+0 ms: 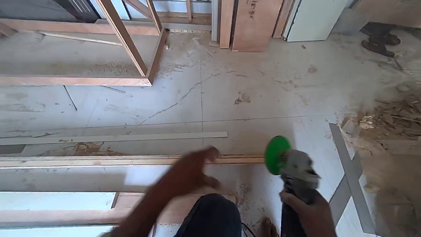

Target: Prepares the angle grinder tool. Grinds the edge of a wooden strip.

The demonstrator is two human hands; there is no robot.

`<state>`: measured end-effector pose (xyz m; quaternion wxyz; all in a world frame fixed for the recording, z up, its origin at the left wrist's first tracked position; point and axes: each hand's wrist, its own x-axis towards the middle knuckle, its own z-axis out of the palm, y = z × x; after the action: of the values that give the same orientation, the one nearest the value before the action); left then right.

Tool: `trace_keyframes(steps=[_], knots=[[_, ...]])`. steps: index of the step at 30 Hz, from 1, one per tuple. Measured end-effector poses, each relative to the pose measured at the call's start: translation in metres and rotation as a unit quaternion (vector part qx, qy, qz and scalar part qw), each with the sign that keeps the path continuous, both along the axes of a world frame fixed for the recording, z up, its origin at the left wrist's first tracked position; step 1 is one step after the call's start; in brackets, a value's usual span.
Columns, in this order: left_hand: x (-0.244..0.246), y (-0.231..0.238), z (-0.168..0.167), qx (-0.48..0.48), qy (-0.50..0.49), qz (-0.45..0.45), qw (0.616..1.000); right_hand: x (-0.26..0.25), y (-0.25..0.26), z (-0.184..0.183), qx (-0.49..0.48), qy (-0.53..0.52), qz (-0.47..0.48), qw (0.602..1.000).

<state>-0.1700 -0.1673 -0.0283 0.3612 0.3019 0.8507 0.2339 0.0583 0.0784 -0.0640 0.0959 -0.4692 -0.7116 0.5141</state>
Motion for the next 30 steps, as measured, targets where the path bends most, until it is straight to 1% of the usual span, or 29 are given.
trace_keyframes(steps=[1,2,3,4,5,6,8,10,12,16,22,26,30], knots=[[-0.03,-0.025,-0.026,-0.072,0.046,0.022,0.996,-0.009,-0.008,-0.007,0.05,-0.07,0.039,0.996],[-0.054,-0.05,-0.057,-0.166,0.07,0.026,0.983,-0.019,-0.017,-0.015,0.086,-0.121,0.078,0.986],[-0.07,-0.072,-0.09,-0.249,0.075,0.021,0.965,-0.028,-0.027,-0.023,0.11,-0.162,0.116,0.974],[-0.08,-0.092,-0.121,-0.296,0.078,0.017,0.952,-0.038,-0.036,-0.03,0.125,-0.196,0.15,0.961],[-0.084,-0.111,-0.147,-0.308,0.088,0.013,0.947,-0.046,-0.045,-0.036,0.134,-0.222,0.184,0.948],[-0.084,-0.126,-0.165,-0.303,0.098,0.014,0.948,-0.055,-0.053,-0.041,0.141,-0.241,0.217,0.935],[-0.076,-0.143,-0.186,-0.247,0.126,0.043,0.96,-0.069,-0.069,-0.043,0.131,-0.267,0.272,0.915],[-0.07,-0.145,-0.192,-0.23,0.141,0.062,0.961,-0.082,-0.082,-0.042,0.104,-0.298,0.316,0.895],[-0.072,-0.142,-0.189,-0.239,0.137,0.062,0.959,-0.092,-0.091,-0.044,0.084,-0.315,0.341,0.882],[-0.073,-0.142,-0.189,-0.244,0.146,0.061,0.957,-0.094,-0.095,-0.052,0.081,-0.318,0.348,0.878],[-0.071,-0.145,-0.194,-0.23,0.16,0.064,0.958,-0.081,-0.074,-0.056,0.108,-0.322,0.308,0.889],[-0.072,-0.144,-0.194,-0.238,0.164,0.062,0.955,-0.067,-0.05,-0.061,0.128,-0.307,0.27,0.904],[-0.072,-0.144,-0.195,-0.236,0.166,0.062,0.955,-0.044,-0.021,-0.067,0.148,-0.283,0.212,0.924]])
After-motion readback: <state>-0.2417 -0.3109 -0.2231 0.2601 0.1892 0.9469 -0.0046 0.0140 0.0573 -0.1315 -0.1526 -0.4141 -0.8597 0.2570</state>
